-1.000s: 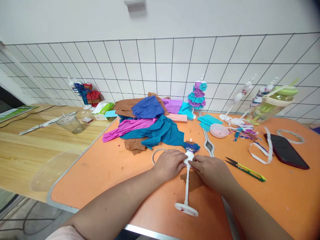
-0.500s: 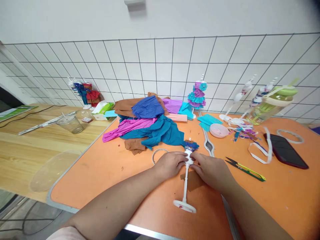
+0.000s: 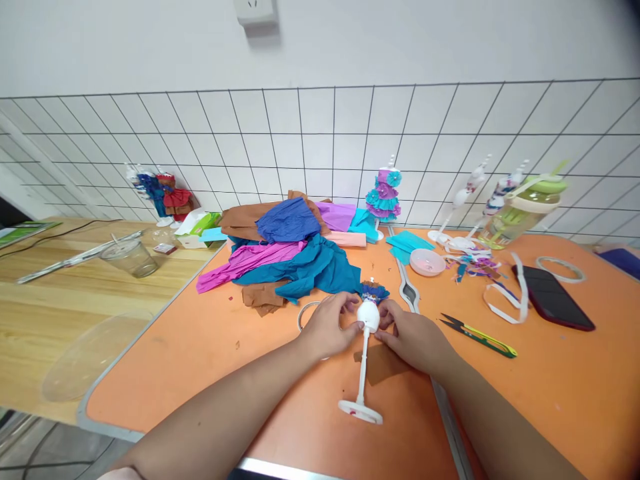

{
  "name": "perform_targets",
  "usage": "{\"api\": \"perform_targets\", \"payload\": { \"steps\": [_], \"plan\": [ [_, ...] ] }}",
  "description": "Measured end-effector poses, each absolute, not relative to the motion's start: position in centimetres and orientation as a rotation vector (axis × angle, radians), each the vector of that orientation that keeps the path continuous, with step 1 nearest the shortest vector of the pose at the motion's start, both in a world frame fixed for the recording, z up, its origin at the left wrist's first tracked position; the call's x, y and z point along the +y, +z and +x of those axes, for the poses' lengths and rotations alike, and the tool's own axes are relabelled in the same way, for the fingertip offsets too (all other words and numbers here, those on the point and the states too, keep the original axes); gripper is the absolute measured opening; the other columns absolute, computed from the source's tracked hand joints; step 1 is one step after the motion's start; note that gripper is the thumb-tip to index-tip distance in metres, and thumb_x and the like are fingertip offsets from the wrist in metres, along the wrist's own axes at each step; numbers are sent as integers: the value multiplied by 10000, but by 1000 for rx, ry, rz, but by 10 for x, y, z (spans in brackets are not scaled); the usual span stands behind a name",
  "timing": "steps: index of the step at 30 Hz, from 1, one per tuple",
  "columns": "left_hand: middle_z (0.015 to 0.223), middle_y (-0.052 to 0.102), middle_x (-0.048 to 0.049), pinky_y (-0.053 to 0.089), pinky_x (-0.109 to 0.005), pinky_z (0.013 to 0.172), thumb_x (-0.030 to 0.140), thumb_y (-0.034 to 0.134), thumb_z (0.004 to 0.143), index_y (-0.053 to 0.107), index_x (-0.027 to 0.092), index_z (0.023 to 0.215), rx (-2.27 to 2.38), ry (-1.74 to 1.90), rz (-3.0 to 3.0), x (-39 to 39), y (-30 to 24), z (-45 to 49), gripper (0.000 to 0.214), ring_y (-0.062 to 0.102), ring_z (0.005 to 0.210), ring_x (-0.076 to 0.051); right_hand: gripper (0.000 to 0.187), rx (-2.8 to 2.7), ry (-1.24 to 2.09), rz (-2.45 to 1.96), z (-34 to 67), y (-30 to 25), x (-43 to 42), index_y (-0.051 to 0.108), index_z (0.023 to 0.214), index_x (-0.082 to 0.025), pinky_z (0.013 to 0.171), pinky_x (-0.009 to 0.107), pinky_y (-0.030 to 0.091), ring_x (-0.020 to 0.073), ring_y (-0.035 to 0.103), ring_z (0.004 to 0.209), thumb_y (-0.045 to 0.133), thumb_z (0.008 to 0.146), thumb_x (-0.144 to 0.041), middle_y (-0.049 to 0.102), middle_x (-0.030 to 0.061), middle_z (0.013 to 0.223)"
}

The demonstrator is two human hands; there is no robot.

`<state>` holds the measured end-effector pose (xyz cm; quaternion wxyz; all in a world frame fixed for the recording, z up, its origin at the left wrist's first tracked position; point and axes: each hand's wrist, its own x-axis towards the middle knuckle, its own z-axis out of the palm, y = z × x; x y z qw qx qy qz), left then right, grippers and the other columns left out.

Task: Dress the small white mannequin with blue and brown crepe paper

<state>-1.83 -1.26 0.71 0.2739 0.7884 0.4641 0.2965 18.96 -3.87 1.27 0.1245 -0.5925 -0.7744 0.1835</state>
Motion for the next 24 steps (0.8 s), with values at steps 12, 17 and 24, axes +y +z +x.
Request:
{"api": "perform_targets", "payload": {
  "steps": [12,17,24],
  "plan": [
    [913,719,-11,423,-335,819,379,737,724,695,231,1073,1351,715,1931,-13,14,-17,381,625,868,-213,45,-2285,445,-1518,186,22,-44,549,905,-216,631,273,345,186,605,801,534,863,-221,672,12,874],
    [940,721,-70,469,-301,794,404,779,689,669,141,1145,1045,926,1497,-12,16,-15,538,635,851,-205,52,-2069,426,-1428,185,28,-49,555,886,-229,643,283,396,180,596,771,511,888,-255,669,2,869],
    [1079,715,-99,452,-311,888,424,751,762,665,170,1194,677,991,1210,-26,21,-8,509,637,925,-200,140,-1762,702,-1364,180,30,-49,558,859,-219,596,276,455,159,602,695,592,851,-354,659,22,868]
  ]
}}
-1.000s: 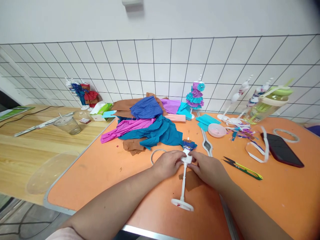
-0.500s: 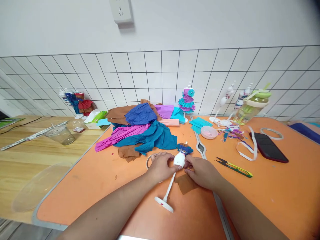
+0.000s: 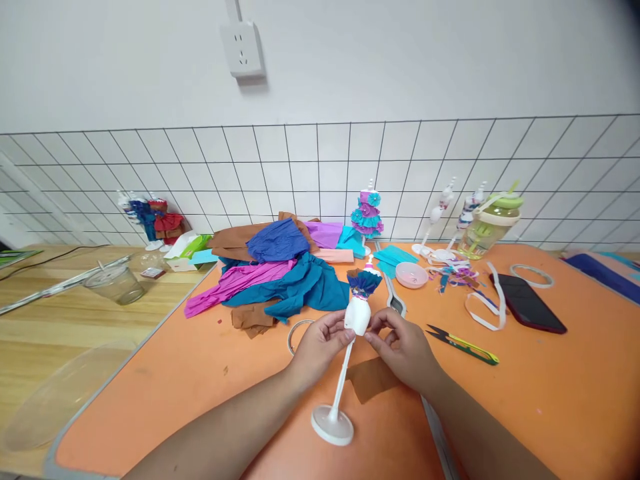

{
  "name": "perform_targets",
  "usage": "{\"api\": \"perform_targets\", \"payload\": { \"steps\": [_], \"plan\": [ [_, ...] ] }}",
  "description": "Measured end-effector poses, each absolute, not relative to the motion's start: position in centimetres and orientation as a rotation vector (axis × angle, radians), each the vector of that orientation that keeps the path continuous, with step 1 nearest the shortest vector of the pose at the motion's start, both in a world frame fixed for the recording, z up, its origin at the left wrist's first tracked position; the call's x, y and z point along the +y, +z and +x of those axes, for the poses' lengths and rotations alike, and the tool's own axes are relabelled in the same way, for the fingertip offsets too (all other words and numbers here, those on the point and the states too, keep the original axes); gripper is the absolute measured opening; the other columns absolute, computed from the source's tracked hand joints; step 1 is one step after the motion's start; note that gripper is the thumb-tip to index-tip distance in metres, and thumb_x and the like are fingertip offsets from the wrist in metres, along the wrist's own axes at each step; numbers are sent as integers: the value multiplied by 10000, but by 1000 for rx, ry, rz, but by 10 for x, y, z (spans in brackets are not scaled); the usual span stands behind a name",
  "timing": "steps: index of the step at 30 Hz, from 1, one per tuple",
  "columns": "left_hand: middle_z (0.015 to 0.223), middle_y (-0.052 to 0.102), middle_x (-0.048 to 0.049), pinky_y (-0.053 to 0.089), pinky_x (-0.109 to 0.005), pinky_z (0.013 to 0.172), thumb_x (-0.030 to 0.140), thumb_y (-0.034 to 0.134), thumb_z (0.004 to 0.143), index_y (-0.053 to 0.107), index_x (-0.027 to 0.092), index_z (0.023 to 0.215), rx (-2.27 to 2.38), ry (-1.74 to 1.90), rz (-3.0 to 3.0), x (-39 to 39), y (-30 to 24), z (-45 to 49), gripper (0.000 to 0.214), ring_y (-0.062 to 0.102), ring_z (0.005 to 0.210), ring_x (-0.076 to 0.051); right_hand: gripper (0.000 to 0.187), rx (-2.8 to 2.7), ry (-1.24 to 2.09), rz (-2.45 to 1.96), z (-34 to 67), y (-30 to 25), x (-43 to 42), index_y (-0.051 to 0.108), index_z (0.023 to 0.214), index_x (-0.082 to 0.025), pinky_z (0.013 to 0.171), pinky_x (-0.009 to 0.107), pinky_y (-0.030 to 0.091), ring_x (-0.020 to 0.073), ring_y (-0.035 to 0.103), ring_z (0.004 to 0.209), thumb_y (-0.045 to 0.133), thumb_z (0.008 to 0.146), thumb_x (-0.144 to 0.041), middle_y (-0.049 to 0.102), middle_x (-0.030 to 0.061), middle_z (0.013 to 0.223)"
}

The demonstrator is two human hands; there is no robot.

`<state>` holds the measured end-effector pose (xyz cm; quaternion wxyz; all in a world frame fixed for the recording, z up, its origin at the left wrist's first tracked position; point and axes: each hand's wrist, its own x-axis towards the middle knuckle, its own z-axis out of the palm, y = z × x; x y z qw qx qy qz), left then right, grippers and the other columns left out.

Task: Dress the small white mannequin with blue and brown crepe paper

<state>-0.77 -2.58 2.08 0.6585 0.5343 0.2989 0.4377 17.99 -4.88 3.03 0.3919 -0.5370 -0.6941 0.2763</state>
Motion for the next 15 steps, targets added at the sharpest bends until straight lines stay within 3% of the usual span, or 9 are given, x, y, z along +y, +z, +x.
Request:
{"api": "perform_targets", "payload": {
  "steps": [4,8,11,15],
  "plan": [
    [1039,703,-99,454,-261,776,416,695,824,690,158,1155,606,946,1159,-32,26,-6,420,593,808,-147,300,-1657,957,-1285,179,27,-44,572,1041,-213,557,256,447,205,614,869,610,845,-436,644,65,970],
    [849,674,-79,426,-227,715,407,712,810,721,111,1058,523,877,966,-34,27,-4,386,568,764,-128,422,-1531,1203,-1175,180,22,-40,546,1112,-196,611,270,469,221,590,965,660,807,-465,620,95,1101],
    [752,627,-47,384,-195,637,365,754,777,722,86,1007,524,880,821,-32,26,-4,363,533,682,-90,451,-1479,1284,-1144,179,20,-39,556,1133,-193,666,288,472,197,578,918,693,789,-451,599,96,1167],
    [730,619,-10,378,-192,632,288,815,722,637,122,1192,557,917,748,-31,23,-4,529,545,662,-79,462,-1403,1419,-1088,178,21,-41,586,1167,-203,669,278,451,156,537,802,689,806,-471,635,56,1013]
  ]
}}
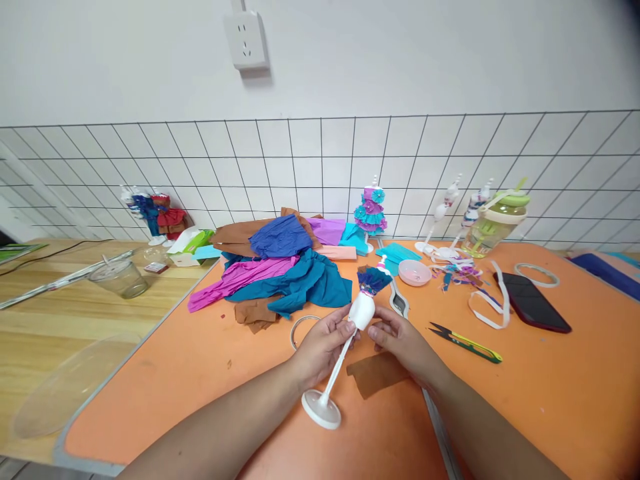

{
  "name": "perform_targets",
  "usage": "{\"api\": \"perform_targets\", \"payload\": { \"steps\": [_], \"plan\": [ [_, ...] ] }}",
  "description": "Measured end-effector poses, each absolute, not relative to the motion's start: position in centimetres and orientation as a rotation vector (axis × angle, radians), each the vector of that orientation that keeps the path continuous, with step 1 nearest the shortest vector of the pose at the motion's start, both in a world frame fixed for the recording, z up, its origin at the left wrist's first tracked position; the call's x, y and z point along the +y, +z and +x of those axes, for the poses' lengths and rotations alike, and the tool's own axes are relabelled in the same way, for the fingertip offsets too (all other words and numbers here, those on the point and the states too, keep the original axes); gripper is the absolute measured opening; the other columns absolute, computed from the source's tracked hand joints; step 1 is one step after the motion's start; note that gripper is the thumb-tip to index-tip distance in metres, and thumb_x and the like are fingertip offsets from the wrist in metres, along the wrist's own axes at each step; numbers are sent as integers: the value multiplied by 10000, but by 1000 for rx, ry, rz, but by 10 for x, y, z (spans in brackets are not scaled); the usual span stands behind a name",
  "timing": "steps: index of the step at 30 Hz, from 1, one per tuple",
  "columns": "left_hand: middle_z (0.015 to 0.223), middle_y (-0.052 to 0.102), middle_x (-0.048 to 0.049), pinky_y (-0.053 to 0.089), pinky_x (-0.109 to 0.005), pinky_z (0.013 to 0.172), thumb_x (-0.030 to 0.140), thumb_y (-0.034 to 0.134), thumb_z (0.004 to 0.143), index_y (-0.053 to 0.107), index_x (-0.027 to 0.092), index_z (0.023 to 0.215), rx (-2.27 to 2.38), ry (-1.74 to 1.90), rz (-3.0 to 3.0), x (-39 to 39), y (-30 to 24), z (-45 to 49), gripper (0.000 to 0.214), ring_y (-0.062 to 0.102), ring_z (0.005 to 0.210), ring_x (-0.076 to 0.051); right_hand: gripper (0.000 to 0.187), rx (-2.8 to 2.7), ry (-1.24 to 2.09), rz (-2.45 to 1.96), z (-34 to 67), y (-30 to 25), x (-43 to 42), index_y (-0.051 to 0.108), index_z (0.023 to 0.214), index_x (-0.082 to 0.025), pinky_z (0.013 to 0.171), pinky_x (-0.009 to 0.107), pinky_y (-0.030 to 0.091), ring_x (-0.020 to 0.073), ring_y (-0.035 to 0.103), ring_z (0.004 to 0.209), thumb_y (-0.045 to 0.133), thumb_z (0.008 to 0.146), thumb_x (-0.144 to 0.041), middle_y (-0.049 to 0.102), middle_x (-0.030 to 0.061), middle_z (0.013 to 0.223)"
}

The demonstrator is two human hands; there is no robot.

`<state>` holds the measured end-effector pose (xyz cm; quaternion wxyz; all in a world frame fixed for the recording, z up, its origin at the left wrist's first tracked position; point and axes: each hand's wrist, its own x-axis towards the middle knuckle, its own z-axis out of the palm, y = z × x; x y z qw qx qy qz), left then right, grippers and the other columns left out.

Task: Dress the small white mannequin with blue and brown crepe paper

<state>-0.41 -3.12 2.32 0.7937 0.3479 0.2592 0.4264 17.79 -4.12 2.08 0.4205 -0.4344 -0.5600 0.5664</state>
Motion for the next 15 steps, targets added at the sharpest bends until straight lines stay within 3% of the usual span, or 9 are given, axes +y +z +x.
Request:
{"api": "perform_targets", "payload": {
  "steps": [3,8,10,13,15],
  "plan": [
    [736,646,-1,405,-197,678,249,842,689,560,155,1294,547,938,765,-34,23,-3,674,585,695,-93,470,-1291,1536,-1028,176,22,-44,592,1178,-206,646,256,429,141,525,759,699,807,-473,627,25,879],
    [788,669,-41,449,-238,745,349,789,752,622,135,1180,397,833,816,-41,19,4,507,614,726,-115,421,-1159,1774,-785,175,24,-47,620,1059,-167,570,212,379,112,526,685,692,811,-500,579,8,745],
    [819,671,-50,447,-245,741,418,791,731,598,141,1203,406,784,849,-41,16,5,579,621,749,-126,458,-1128,1835,-751,176,24,-46,605,1005,-160,521,197,357,101,518,641,717,770,-537,566,2,724],
    [845,677,-54,449,-285,712,550,696,768,422,170,1381,619,755,1111,-34,18,-3,771,619,734,-158,548,-1165,1709,-918,180,24,-43,544,1025,-186,410,172,304,72,443,534,767,692,-560,539,-26,731],
    [805,666,-40,434,-304,698,567,575,844,420,181,1366,922,795,1501,-25,29,-18,668,592,704,-168,559,-1230,1510,-1150,182,24,-40,506,1051,-208,345,170,275,60,375,464,755,694,-558,530,-43,734]
  ]
}}
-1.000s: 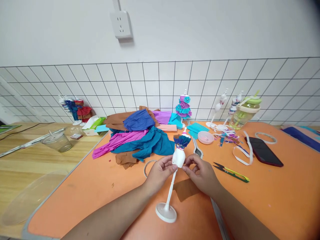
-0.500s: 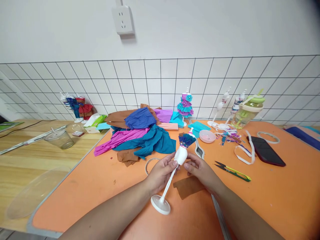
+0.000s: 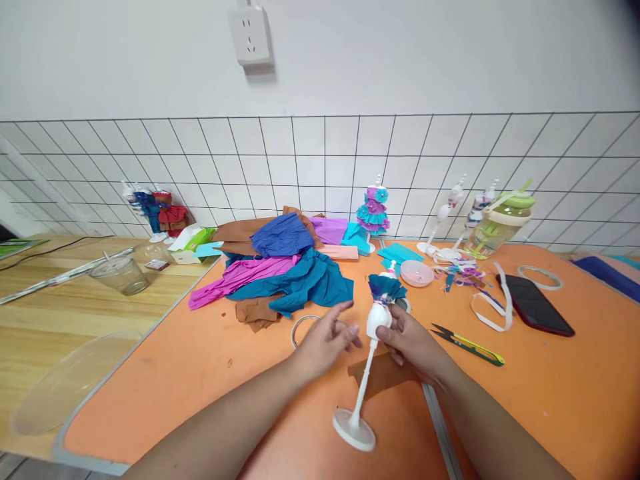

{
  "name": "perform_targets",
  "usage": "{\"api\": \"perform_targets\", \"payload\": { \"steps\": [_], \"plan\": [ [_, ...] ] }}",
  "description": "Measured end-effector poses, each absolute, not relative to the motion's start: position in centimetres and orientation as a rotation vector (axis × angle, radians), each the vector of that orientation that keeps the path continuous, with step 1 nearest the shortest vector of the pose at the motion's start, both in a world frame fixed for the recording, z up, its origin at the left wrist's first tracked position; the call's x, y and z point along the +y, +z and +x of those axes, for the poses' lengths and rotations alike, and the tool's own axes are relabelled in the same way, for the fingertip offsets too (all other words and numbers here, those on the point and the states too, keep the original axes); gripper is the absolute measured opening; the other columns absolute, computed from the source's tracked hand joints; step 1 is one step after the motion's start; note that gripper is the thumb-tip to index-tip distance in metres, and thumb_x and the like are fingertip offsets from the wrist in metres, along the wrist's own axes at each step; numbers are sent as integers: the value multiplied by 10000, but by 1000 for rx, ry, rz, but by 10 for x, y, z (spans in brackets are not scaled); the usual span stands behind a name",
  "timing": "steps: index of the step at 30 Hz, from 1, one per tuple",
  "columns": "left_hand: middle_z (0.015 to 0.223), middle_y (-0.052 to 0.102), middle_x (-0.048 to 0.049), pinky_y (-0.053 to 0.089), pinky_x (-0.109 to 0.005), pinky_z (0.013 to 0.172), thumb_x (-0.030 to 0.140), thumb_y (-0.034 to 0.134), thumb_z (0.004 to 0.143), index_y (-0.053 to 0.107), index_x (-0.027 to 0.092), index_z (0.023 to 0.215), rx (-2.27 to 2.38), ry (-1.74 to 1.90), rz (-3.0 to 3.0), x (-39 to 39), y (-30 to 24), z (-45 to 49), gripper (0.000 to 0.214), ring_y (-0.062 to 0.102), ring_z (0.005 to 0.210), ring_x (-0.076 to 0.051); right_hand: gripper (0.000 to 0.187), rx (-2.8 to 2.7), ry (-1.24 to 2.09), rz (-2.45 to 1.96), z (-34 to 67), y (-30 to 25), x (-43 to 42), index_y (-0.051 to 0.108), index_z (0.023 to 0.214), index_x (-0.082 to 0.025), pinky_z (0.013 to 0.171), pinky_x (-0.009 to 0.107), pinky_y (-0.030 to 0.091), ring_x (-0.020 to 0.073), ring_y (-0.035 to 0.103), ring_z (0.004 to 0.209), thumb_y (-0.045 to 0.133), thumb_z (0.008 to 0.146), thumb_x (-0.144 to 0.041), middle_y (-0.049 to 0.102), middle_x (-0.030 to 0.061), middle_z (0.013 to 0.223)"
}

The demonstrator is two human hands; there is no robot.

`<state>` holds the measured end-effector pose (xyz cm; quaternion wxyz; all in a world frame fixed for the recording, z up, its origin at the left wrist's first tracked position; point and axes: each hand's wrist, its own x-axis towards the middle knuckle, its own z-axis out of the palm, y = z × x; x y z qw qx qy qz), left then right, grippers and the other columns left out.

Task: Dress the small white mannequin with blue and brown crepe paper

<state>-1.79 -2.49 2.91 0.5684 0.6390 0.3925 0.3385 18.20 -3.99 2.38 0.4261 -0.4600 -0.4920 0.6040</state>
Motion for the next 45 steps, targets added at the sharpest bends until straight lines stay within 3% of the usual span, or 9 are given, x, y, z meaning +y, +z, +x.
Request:
{"api": "perform_targets", "payload": {
  "steps": [2,5,10,15,20,26,33,39,45],
  "plan": [
    [834,653,-39,400,-303,722,513,584,836,594,203,1109,1237,742,1988,-14,45,-39,413,579,805,-194,512,-1298,1332,-1378,184,22,-37,494,1054,-219,320,189,287,65,366,423,704,731,-556,546,-45,729],
    [853,649,-32,371,-286,675,521,651,751,626,210,835,1384,306,2271,2,64,-73,323,574,846,-214,428,-1482,1064,-1672,186,16,-31,525,1031,-223,377,236,352,121,486,450,590,801,-579,586,-23,697],
    [933,647,-21,367,-264,660,393,818,532,667,232,887,1284,-188,2272,15,54,-98,418,564,907,-234,479,-1732,661,-1912,187,-2,-22,586,897,-210,572,320,422,246,640,692,536,792,-675,660,61,739],
    [819,656,-30,353,-289,691,236,707,654,664,213,701,1223,-114,2340,6,43,-81,68,555,877,-234,494,-1834,586,-1988,185,-8,-22,588,830,-220,566,315,393,253,663,702,470,827,-700,684,79,742],
    [815,660,-21,312,-267,591,239,542,799,603,207,845,1178,65,2253,-6,48,-67,83,547,723,-184,548,-1905,495,-2079,180,0,-28,612,845,-213,592,339,403,289,671,730,370,873,-704,706,139,779],
    [909,732,-43,403,-267,719,207,438,895,621,202,968,984,249,2155,-4,52,-63,197,644,864,-199,648,-1914,426,-2154,195,27,-34,643,790,-208,605,362,384,333,673,785,197,931,-656,713,176,791],
    [1090,719,-83,446,-289,849,261,468,930,511,217,1227,899,507,1987,-12,49,-51,302,664,1028,-205,339,-1661,89,-2147,261,54,-31,661,956,-225,562,325,368,254,633,714,446,886,-479,715,93,854],
    [1080,706,-93,389,-328,896,282,467,944,534,242,1302,895,710,2273,-27,45,-34,366,629,1035,-252,485,-1554,877,-1403,207,45,-47,692,849,-197,486,272,417,187,594,635,437,874,-610,667,59,742],
    [949,694,-89,379,-328,849,302,467,947,503,242,1371,899,787,2273,-34,41,-25,430,612,871,-238,451,-1230,1380,-1232,162,41,-57,621,806,-189,389,222,410,100,483,458,708,686,-615,580,-21,605]
  ]
}}
